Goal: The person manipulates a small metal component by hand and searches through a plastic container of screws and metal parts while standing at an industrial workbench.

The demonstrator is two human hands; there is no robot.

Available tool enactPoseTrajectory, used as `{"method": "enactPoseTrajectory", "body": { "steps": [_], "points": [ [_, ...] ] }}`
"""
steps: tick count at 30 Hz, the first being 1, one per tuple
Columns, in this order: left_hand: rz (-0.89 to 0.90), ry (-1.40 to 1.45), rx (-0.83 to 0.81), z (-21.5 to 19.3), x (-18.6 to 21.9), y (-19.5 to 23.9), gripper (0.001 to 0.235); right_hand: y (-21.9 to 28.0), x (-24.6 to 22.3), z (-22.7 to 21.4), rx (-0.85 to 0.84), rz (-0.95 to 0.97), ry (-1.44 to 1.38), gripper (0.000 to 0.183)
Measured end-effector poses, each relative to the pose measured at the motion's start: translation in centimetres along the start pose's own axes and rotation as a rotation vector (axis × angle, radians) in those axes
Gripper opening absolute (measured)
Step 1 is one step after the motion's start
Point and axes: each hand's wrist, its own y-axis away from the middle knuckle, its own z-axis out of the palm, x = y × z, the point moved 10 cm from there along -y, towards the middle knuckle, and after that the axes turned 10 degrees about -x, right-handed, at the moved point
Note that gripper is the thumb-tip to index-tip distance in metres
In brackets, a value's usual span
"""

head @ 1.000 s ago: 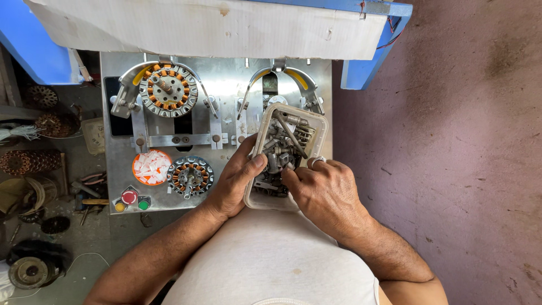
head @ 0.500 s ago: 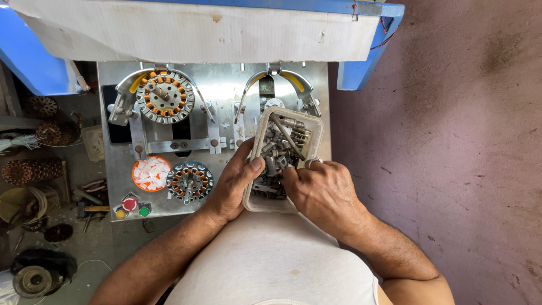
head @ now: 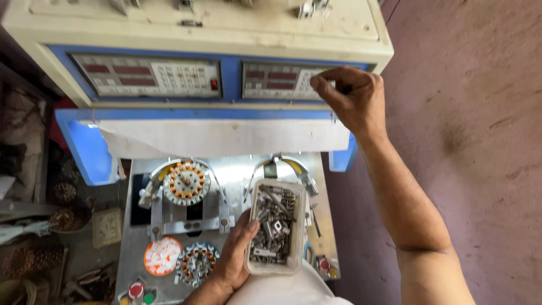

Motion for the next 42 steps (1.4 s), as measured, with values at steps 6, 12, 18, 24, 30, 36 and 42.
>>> {"method": "enactPoseTrajectory", "body": {
  "steps": [6, 12, 18, 24, 30, 36, 42],
  "points": [
    [0.208, -0.37, 0.14, -12.0, -1.9, -5.4, 0.076, -13.3, -1.7, 3.7, 0.08, -0.03, 0.438, 0.023],
    [0.118, -0.154, -0.005, -18.1, -5.8, -13.2, 0.075, -16.6, -3.1, 9.1, 0.008, -0.074, 0.676, 0.025],
    [0.159, -0.241, -0.082, -18.0, -5.7, -13.3, 0.082, -14.7, -2.8, 7.8, 0.087, -0.113, 0.72, 0.026],
    [0.084, -0.199, -0.131, -18.0, -6.9, -14.1, 0.089, -14.8, -1.0, 7.6, 0.022, 0.005, 0.675, 0.029],
    [0.082, -0.168, -0.123, -18.6, -7.0, -13.9, 0.095, -14.0, -3.1, 6.9, 0.05, -0.075, 0.651, 0.026],
    [0.168, -0.122, -0.064, -18.4, -6.5, -13.9, 0.101, -5.0, -7.3, 4.2, 0.129, -0.38, 0.339, 0.019],
    [0.106, -0.223, -0.005, -18.3, -6.0, -12.4, 0.097, 6.3, 3.9, 7.3, -0.293, 0.307, 0.004, 0.029]
  ]
}}
